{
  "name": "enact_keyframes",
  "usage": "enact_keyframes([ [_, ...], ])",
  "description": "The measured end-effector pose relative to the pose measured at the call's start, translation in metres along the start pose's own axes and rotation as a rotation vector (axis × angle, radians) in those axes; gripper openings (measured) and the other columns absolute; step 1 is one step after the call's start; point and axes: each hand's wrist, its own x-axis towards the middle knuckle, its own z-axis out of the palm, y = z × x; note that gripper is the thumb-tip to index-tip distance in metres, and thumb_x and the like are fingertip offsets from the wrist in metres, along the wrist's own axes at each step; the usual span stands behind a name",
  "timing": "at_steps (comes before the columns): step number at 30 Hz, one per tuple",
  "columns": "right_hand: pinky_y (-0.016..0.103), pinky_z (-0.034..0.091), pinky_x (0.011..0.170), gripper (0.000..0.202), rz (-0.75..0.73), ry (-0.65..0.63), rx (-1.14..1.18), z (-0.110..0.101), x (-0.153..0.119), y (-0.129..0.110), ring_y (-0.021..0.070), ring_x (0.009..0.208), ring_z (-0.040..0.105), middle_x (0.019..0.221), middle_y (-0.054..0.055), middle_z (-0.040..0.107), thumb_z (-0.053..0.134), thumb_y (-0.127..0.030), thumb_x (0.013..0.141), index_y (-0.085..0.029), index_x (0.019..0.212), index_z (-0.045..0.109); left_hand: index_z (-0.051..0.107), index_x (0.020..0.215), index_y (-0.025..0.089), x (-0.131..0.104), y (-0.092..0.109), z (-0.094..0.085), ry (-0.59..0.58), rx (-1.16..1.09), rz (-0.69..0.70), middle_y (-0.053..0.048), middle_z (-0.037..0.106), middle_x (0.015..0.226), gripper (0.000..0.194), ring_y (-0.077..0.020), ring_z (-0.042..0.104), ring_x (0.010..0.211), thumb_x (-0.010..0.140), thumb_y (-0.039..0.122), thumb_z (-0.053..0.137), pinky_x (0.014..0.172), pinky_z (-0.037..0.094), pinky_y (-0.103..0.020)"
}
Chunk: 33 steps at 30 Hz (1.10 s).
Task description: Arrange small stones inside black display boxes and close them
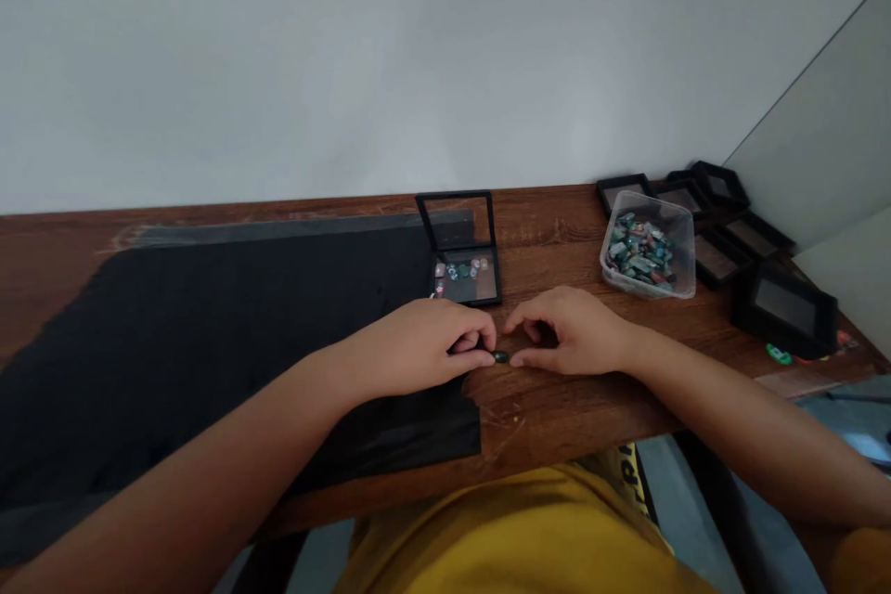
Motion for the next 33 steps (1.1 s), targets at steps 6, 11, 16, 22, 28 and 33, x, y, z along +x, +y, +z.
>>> enact_keyframes([
  [6,0.029,0.034,0.073,0.022,-0.008,-0.009,-0.07,0.002,0.003,-0.006,0.0153,0.073,0.06,0.078,-0.001,0.069,0.08,-0.036,0.087,-0.02,0.101,0.074,0.069,0.086,0.025,0.002,0.0,0.003,-0.014,-0.042,0.023,0.005,0.056,0.063,0.014,-0.0129,0.048,0.053,0.091,0.033,0.06,0.056,0.031,-0.027],
  [11,0.03,0.035,0.076,0.017,-0.028,-0.002,-0.053,0.004,0.002,-0.008,0.0153,0.074,0.062,0.079,-0.001,0.071,0.077,-0.031,0.088,-0.021,0.101,0.074,0.069,0.087,0.025,0.0,-0.008,0.002,0.019,-0.008,0.008,0.005,0.059,0.066,0.01,-0.0132,0.05,0.055,0.089,0.034,0.065,0.057,0.031,-0.028],
  [16,0.03,0.035,0.077,0.013,-0.037,0.015,-0.037,0.006,0.002,-0.009,0.0148,0.073,0.063,0.077,-0.002,0.071,0.071,-0.021,0.087,-0.02,0.1,0.074,0.073,0.086,0.028,-0.006,-0.014,-0.003,0.037,0.051,-0.026,0.005,0.06,0.066,0.009,-0.0139,0.054,0.058,0.086,0.035,0.069,0.058,0.032,-0.027],
  [22,0.029,0.033,0.076,0.013,-0.008,0.035,-0.061,0.009,0.004,-0.009,0.0143,0.07,0.06,0.073,-0.002,0.069,0.065,-0.016,0.086,-0.02,0.096,0.074,0.076,0.078,0.028,-0.004,-0.013,-0.003,0.084,0.068,-0.037,0.003,0.061,0.066,0.018,-0.0143,0.054,0.059,0.088,0.041,0.068,0.058,0.032,-0.028],
  [28,0.028,0.031,0.074,0.009,0.001,0.057,-0.063,0.01,0.004,-0.01,0.0131,0.067,0.059,0.07,-0.003,0.067,0.066,-0.019,0.088,-0.019,0.094,0.073,0.077,0.099,0.03,-0.001,-0.011,-0.003,0.083,0.062,-0.053,0.005,0.061,0.07,0.023,-0.014,0.055,0.059,0.083,0.046,0.075,0.059,0.033,-0.028],
  [33,0.028,0.03,0.074,0.005,0.055,0.059,-0.075,0.01,0.005,-0.012,0.0131,0.067,0.058,0.068,-0.004,0.065,0.069,-0.02,0.088,-0.019,0.093,0.071,0.078,0.11,0.032,-0.001,-0.007,-0.004,0.061,0.07,-0.062,0.004,0.063,0.075,0.031,-0.0148,0.058,0.064,0.085,0.05,0.072,0.061,0.035,-0.027],
])
